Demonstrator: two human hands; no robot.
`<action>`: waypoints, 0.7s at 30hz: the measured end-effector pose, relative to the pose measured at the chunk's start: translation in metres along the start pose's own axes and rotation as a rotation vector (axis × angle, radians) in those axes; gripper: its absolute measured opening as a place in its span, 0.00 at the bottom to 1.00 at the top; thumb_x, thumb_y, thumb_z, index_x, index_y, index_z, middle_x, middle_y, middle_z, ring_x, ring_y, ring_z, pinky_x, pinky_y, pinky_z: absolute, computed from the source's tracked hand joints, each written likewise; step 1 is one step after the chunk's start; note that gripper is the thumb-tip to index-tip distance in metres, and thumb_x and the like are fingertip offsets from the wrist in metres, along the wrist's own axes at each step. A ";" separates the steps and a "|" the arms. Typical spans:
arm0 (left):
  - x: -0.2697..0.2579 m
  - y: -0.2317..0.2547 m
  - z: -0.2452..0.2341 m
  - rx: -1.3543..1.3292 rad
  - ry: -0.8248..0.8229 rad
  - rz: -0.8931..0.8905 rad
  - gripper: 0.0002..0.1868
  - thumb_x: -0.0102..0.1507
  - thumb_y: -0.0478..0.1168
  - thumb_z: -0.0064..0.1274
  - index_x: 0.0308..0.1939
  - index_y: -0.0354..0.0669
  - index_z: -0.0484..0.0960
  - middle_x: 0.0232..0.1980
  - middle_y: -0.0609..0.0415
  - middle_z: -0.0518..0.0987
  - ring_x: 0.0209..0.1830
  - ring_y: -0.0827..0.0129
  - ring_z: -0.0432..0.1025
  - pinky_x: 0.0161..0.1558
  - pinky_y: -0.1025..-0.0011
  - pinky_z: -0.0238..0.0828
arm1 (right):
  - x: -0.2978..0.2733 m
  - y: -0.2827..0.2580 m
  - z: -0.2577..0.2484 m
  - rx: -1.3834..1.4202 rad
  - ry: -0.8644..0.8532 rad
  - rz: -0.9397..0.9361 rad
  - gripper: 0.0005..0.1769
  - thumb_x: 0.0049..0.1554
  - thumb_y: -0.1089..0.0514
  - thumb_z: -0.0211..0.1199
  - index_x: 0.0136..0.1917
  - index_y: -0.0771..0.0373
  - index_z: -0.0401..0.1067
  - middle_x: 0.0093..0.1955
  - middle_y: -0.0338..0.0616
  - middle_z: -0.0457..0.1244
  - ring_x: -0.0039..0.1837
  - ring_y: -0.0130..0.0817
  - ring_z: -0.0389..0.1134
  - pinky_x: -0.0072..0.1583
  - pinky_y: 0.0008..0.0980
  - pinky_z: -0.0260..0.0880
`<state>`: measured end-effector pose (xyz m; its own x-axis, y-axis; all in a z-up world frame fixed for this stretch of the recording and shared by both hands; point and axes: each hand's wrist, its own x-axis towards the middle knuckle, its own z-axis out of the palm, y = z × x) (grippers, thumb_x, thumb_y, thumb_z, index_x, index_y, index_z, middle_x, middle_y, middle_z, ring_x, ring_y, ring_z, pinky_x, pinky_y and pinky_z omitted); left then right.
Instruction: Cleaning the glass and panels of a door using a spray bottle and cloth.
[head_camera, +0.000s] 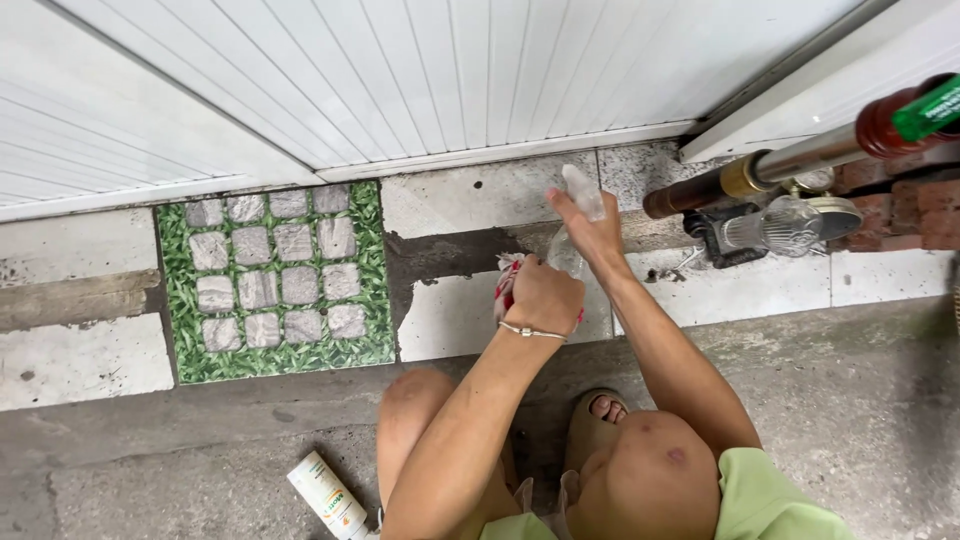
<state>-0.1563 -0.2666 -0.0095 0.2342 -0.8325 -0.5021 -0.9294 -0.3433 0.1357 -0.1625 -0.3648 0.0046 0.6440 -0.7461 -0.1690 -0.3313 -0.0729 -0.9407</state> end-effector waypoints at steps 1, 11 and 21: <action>0.000 0.002 -0.001 -0.014 -0.012 0.005 0.19 0.65 0.35 0.38 0.40 0.53 0.89 0.42 0.61 0.87 0.49 0.60 0.80 0.49 0.56 0.57 | 0.010 0.017 0.001 0.039 -0.015 -0.005 0.14 0.52 0.49 0.75 0.42 0.59 0.76 0.36 0.38 0.65 0.41 0.27 0.62 0.44 0.27 0.61; 0.006 -0.007 -0.002 0.020 -0.006 0.042 0.18 0.63 0.36 0.41 0.38 0.55 0.89 0.41 0.61 0.87 0.47 0.60 0.81 0.49 0.55 0.58 | 0.002 -0.001 0.008 0.003 -0.098 0.035 0.13 0.58 0.49 0.70 0.42 0.59 0.76 0.33 0.44 0.65 0.34 0.33 0.60 0.44 0.28 0.59; 0.006 -0.007 -0.012 -0.024 -0.029 0.021 0.18 0.64 0.36 0.40 0.40 0.53 0.89 0.42 0.60 0.87 0.49 0.59 0.81 0.52 0.55 0.58 | 0.018 0.031 0.016 0.080 -0.210 0.057 0.17 0.53 0.45 0.74 0.45 0.58 0.77 0.32 0.39 0.65 0.36 0.26 0.63 0.43 0.25 0.60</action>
<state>-0.1453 -0.2747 -0.0031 0.2065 -0.8269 -0.5231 -0.9266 -0.3370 0.1668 -0.1503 -0.3703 -0.0321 0.7580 -0.5927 -0.2723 -0.3211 0.0244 -0.9467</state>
